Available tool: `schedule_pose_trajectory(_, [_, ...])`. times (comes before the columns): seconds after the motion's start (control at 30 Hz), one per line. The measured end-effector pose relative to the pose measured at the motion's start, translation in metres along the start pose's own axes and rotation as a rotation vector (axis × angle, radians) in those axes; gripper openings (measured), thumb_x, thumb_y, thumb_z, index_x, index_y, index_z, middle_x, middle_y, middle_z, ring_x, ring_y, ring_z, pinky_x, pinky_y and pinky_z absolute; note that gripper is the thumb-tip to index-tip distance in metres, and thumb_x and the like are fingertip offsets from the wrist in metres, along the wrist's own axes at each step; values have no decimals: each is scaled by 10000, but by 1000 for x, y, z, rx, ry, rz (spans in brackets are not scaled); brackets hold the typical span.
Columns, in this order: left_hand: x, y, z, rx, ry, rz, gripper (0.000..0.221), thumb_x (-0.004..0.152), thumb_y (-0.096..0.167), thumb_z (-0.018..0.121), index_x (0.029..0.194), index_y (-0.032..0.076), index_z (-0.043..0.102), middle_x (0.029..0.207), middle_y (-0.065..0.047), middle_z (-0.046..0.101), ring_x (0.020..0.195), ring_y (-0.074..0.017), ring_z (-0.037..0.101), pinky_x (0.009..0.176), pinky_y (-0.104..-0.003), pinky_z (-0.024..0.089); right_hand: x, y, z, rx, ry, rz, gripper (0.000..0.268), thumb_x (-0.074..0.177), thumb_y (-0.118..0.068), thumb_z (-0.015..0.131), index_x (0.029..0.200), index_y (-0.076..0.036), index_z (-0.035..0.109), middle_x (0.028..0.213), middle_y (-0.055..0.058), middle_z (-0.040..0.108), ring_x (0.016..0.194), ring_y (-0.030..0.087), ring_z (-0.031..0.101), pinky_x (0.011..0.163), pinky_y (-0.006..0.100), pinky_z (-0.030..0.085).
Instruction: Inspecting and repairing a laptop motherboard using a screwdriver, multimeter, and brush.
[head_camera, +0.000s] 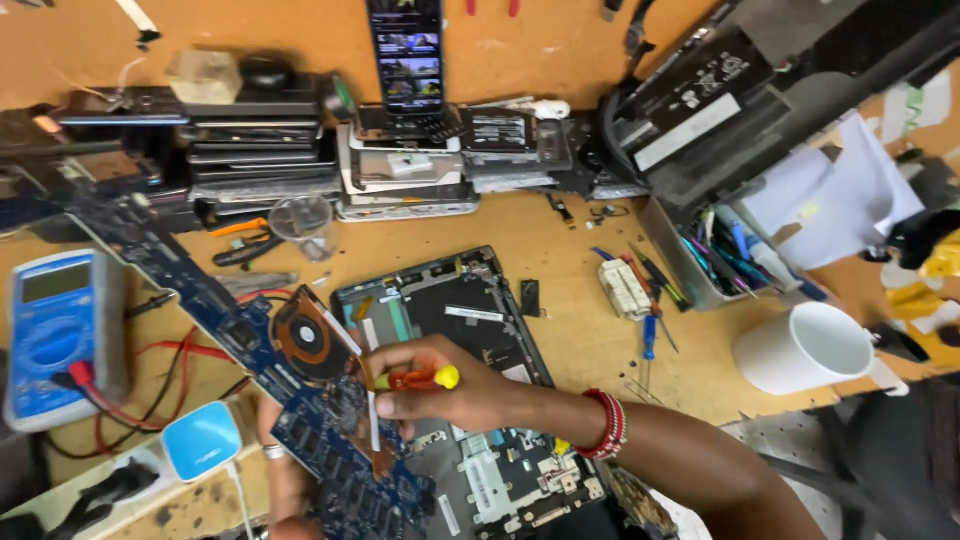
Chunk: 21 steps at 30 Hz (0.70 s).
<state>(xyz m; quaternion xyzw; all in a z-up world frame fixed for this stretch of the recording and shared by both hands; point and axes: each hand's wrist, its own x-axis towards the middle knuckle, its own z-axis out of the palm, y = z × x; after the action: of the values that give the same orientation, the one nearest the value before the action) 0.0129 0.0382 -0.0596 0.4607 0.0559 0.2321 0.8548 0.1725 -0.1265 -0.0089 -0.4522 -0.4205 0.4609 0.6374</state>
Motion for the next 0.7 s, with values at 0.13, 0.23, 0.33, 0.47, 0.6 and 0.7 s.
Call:
schedule_pose_trajectory(0.13, [-3,0,16,-45,134,-98,991,808,575,719,1543,-8,399,1473,-302,541,1335,-403,556,1064,-544,456,-4,4,-3,-56,-32,27,198,1022,-218,676,984,-29,630,865,-6,582,737,84,627,674,247,546])
schedule_pose_trajectory(0.23, [2,-2,31,-131,234,-187,986,803,574,704,1537,-4,389,1465,-320,550,1330,-419,562,1035,-562,468,0,-11,-4,-371,-63,-92,210,1033,-162,715,925,1,638,841,34,609,723,118,599,670,280,497])
schedule_pose_trajectory(0.33, [-5,-8,40,-236,97,17,1041,821,597,708,1584,24,292,1518,-322,489,1368,-454,534,1050,-580,477,3,-31,-5,-460,-174,-269,135,1051,-109,697,1016,21,684,928,81,714,867,175,688,973,375,543])
schedule_pose_trajectory(0.47, [-30,2,81,-361,4,263,1052,872,586,698,1620,65,173,1538,-315,434,1390,-433,511,1171,-554,411,-24,-29,-15,-619,115,-10,196,932,-27,678,1117,-26,741,1064,106,800,869,158,792,754,292,644])
schedule_pose_trajectory(0.6, [-47,32,109,-476,-75,184,979,909,554,648,1627,48,217,1515,-265,482,1330,-386,550,1119,-550,459,-85,-25,-21,-798,583,-265,333,906,27,589,1230,14,659,992,123,778,932,148,771,796,308,644])
schedule_pose_trajectory(0.7, [-64,38,111,-629,-245,79,899,936,553,573,1630,113,209,1508,-227,474,1324,-347,556,1089,-520,493,-143,27,-56,-981,1081,-174,166,1067,-97,677,1140,44,723,825,133,746,789,156,724,799,281,573])
